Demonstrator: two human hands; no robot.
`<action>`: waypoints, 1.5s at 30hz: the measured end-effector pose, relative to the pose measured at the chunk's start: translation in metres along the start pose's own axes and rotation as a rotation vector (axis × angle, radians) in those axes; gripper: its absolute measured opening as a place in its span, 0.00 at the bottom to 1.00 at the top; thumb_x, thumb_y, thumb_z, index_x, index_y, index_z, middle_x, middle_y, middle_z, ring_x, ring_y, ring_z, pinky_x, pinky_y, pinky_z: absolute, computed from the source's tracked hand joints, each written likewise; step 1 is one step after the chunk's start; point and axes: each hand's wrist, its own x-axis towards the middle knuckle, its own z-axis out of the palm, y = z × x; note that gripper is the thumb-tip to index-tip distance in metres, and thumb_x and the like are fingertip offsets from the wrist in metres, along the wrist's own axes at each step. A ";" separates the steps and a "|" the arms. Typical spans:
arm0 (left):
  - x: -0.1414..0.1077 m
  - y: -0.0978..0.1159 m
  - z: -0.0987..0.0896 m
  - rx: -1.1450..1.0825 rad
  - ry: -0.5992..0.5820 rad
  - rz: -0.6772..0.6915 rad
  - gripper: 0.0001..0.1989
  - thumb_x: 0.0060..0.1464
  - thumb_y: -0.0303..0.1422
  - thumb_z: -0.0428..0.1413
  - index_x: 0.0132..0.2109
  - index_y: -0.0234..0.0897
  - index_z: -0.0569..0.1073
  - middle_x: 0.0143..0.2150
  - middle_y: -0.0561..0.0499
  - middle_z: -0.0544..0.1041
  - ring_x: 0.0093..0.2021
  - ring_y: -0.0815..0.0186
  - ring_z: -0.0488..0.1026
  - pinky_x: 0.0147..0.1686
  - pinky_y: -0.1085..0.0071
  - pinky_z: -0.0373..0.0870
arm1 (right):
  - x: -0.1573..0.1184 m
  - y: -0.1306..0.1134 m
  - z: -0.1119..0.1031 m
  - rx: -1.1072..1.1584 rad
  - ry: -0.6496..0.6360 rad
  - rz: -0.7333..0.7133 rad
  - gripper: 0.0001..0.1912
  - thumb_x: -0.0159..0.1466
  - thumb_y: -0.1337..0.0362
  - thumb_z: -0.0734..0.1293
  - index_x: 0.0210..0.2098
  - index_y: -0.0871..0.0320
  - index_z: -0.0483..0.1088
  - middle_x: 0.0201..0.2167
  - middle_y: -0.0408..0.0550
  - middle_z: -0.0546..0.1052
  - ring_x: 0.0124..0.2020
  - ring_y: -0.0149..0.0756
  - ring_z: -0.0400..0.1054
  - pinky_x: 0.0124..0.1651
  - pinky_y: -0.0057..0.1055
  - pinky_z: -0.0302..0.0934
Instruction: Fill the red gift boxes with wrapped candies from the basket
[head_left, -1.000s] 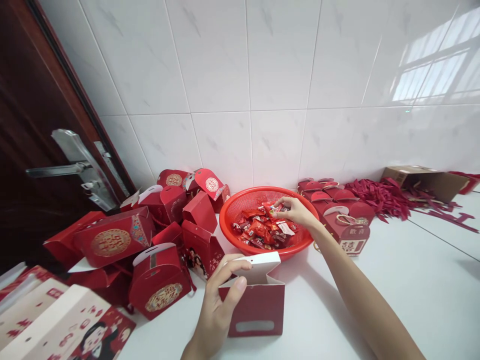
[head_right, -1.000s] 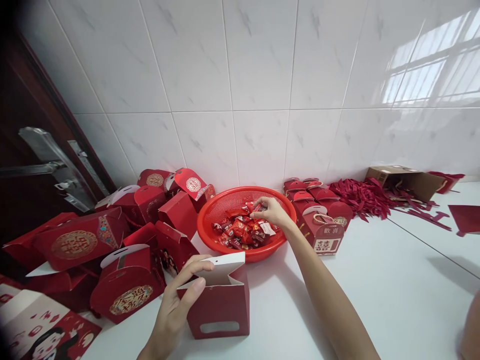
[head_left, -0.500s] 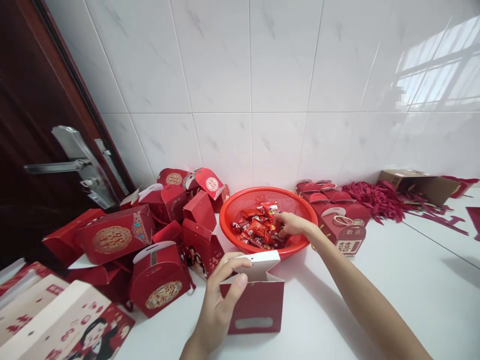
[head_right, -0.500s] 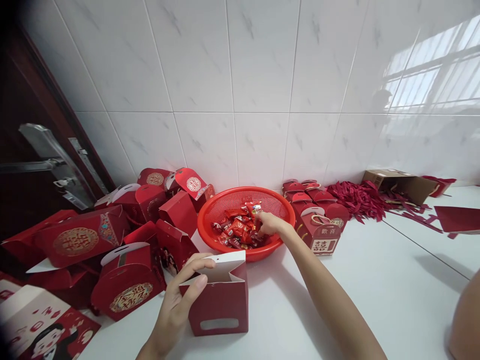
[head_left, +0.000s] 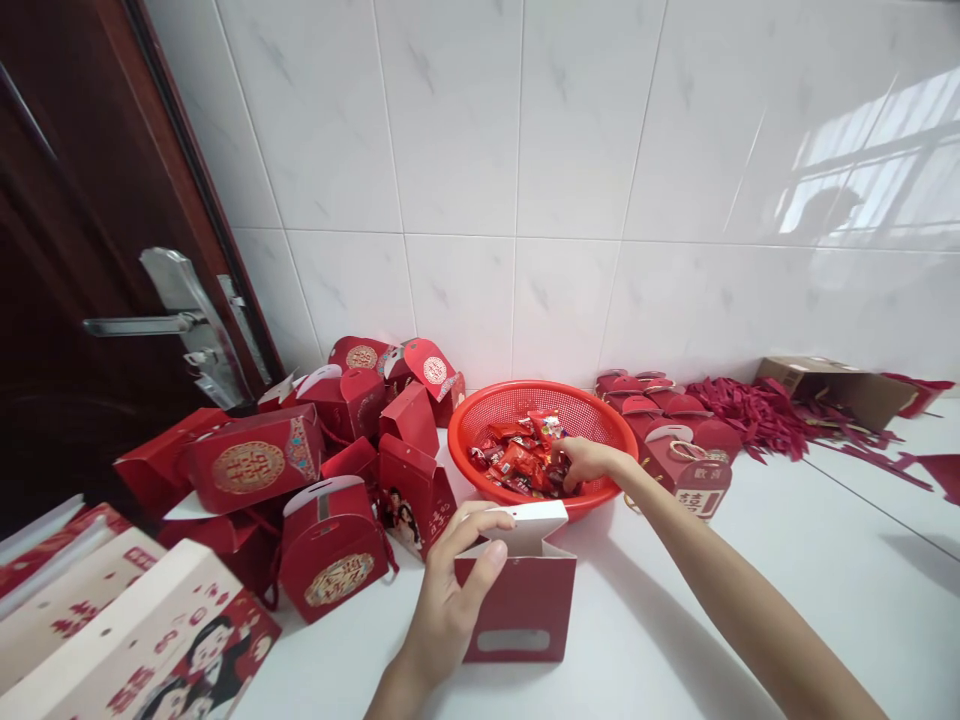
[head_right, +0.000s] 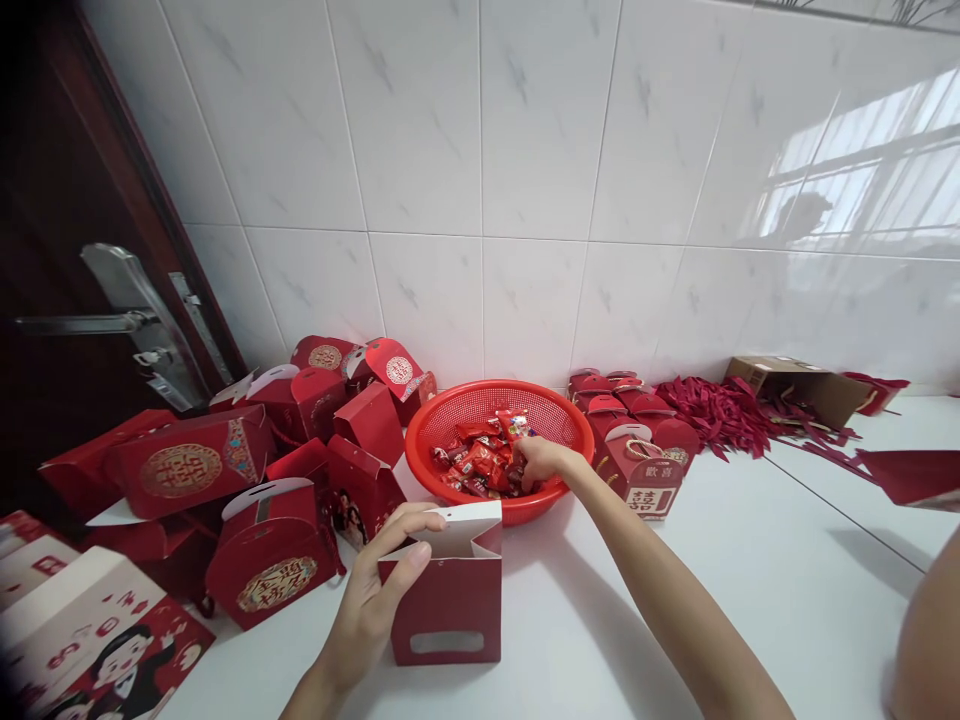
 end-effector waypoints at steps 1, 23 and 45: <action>0.000 0.000 0.000 -0.001 0.002 0.004 0.11 0.63 0.40 0.54 0.43 0.41 0.79 0.46 0.46 0.77 0.51 0.56 0.74 0.52 0.65 0.70 | -0.002 -0.003 -0.002 0.025 -0.010 -0.012 0.18 0.38 0.73 0.74 0.29 0.54 0.70 0.23 0.38 0.72 0.24 0.33 0.67 0.24 0.26 0.58; 0.003 0.002 0.001 -0.017 -0.007 0.023 0.11 0.63 0.39 0.53 0.42 0.40 0.78 0.44 0.46 0.77 0.49 0.56 0.74 0.51 0.63 0.70 | -0.034 -0.028 -0.016 0.840 0.121 -0.107 0.20 0.41 0.70 0.71 0.36 0.56 0.73 0.22 0.38 0.74 0.25 0.32 0.69 0.30 0.29 0.66; 0.001 -0.001 -0.013 -0.059 -0.274 0.278 0.24 0.55 0.50 0.59 0.54 0.45 0.74 0.53 0.45 0.71 0.53 0.52 0.69 0.52 0.60 0.65 | -0.123 -0.101 -0.012 0.638 -0.074 -0.639 0.10 0.52 0.76 0.67 0.33 0.60 0.74 0.28 0.42 0.75 0.24 0.26 0.63 0.25 0.23 0.57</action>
